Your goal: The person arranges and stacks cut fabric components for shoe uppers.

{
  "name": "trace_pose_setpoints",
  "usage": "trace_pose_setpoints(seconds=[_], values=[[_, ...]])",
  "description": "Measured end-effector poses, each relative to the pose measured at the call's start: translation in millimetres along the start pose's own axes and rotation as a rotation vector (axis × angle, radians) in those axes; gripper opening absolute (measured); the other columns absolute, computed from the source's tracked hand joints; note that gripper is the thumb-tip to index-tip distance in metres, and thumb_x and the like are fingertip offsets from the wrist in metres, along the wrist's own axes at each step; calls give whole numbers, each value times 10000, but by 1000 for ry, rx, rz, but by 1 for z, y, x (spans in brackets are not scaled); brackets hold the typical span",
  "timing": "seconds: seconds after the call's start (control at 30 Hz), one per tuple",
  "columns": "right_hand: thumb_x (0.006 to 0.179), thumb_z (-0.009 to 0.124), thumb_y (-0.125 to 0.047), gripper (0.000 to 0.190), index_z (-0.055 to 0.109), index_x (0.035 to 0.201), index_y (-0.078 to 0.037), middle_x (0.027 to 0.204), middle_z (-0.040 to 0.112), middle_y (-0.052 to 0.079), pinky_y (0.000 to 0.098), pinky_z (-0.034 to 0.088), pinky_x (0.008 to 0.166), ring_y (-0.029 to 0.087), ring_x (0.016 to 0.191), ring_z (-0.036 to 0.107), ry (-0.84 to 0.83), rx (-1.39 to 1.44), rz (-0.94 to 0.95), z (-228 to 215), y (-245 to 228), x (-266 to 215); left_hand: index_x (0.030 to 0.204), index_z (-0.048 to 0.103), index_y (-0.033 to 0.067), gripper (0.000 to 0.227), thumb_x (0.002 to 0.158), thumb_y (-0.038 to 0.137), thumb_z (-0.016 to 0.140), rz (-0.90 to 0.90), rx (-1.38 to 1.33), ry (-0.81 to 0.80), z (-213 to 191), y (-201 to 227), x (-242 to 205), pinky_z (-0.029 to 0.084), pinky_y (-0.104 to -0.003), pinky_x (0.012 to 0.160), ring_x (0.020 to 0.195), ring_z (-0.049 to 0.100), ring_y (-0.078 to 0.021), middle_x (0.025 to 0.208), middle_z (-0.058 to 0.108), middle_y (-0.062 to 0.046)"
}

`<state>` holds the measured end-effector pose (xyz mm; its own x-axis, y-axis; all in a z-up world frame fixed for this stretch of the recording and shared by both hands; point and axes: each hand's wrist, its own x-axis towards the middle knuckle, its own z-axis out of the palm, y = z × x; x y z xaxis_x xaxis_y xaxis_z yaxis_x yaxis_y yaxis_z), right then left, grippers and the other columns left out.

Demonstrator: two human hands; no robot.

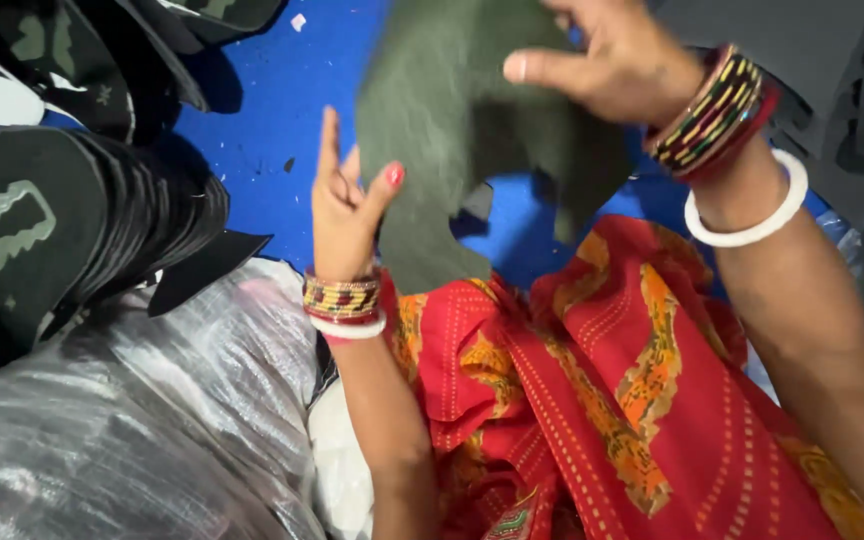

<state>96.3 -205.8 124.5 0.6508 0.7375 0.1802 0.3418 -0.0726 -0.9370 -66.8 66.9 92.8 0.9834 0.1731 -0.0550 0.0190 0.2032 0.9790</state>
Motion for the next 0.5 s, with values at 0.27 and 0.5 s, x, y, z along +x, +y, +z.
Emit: trace_pose_setpoints(seconds=[0.27, 0.5], values=[[1040, 757, -298, 494, 620, 1378, 35, 1265, 689, 245, 468, 509, 993, 408, 1167, 658, 314, -425, 81, 22, 166, -5, 1539, 443, -52, 641, 980, -29, 756, 211, 300, 78, -14, -142, 84, 485, -340, 1157, 1343, 615, -219, 1471, 619, -190], [959, 793, -424, 623, 599, 1338, 31, 1159, 666, 227, 516, 503, 846, 448, 1036, 635, 476, -736, 112, 42, 204, -14, 1474, 438, 29, 739, 862, 205, 812, 100, 932, 304, 35, -99, 74, 508, -433, 895, 1029, 634, -377, 1332, 606, -210]])
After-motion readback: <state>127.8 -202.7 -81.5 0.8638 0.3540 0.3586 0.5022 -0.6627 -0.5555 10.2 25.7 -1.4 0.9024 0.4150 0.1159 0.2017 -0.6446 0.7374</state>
